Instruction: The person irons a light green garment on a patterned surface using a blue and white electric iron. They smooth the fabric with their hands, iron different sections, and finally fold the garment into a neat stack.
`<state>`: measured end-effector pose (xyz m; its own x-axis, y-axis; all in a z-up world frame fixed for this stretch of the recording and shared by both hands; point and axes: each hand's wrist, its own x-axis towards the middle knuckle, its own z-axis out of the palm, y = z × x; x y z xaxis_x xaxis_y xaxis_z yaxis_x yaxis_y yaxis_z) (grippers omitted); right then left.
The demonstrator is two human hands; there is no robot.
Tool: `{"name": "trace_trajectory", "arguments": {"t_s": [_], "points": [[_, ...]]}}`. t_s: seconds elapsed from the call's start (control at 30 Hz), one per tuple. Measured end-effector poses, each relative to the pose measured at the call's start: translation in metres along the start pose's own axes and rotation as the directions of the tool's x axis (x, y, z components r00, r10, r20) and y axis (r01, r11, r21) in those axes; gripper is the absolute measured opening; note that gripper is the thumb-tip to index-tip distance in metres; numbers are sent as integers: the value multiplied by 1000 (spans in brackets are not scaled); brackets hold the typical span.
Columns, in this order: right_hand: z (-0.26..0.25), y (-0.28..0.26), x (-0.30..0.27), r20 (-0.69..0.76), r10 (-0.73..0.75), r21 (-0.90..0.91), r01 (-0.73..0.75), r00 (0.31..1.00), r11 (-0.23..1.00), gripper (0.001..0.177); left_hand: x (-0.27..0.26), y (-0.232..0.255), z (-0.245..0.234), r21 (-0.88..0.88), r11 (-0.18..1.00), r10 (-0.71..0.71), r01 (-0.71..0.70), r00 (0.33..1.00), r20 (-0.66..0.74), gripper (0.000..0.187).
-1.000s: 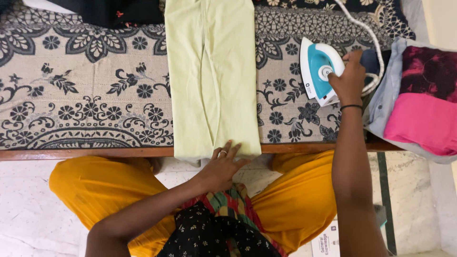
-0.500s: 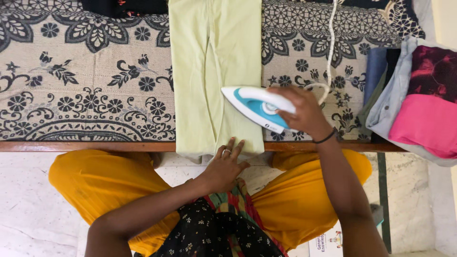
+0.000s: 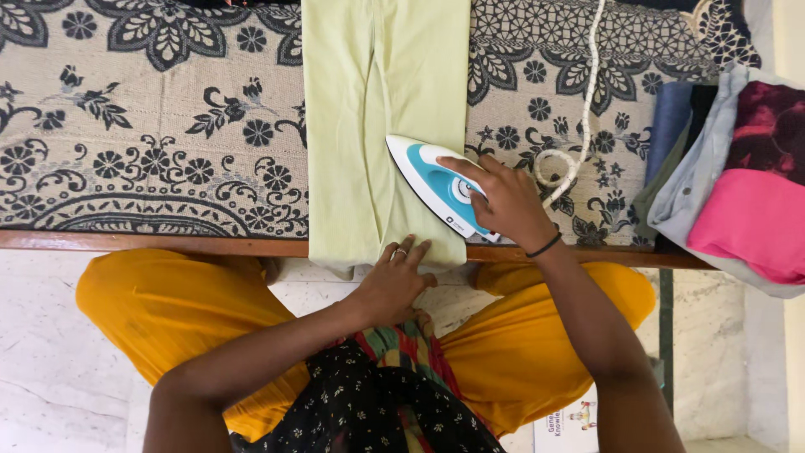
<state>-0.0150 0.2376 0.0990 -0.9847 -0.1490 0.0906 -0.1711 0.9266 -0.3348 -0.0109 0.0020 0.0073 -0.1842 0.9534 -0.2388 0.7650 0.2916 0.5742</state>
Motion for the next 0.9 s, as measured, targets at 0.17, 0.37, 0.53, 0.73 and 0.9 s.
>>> {"name": "trace_trajectory", "arguments": {"t_s": [0.17,0.37,0.53,0.73,0.9], "points": [[6,-2,9,12,102,-33,-101,995,994,77,1,0,0,-52,998,-17,17,1000,5,57],[19,6,31,-6,158,-113,-157,987,981,80,3,-2,8,-30,999,14,-15,1000,-20,51],[32,27,63,-53,156,-117,-161,986,980,80,5,-1,6,-31,1000,-1,1,1000,17,49],[54,47,113,-92,258,-151,-269,962,951,78,6,-1,5,-42,999,-9,11,999,39,49],[65,61,153,-187,284,-138,-311,941,940,77,5,1,2,-42,999,-9,11,998,60,50]]}}
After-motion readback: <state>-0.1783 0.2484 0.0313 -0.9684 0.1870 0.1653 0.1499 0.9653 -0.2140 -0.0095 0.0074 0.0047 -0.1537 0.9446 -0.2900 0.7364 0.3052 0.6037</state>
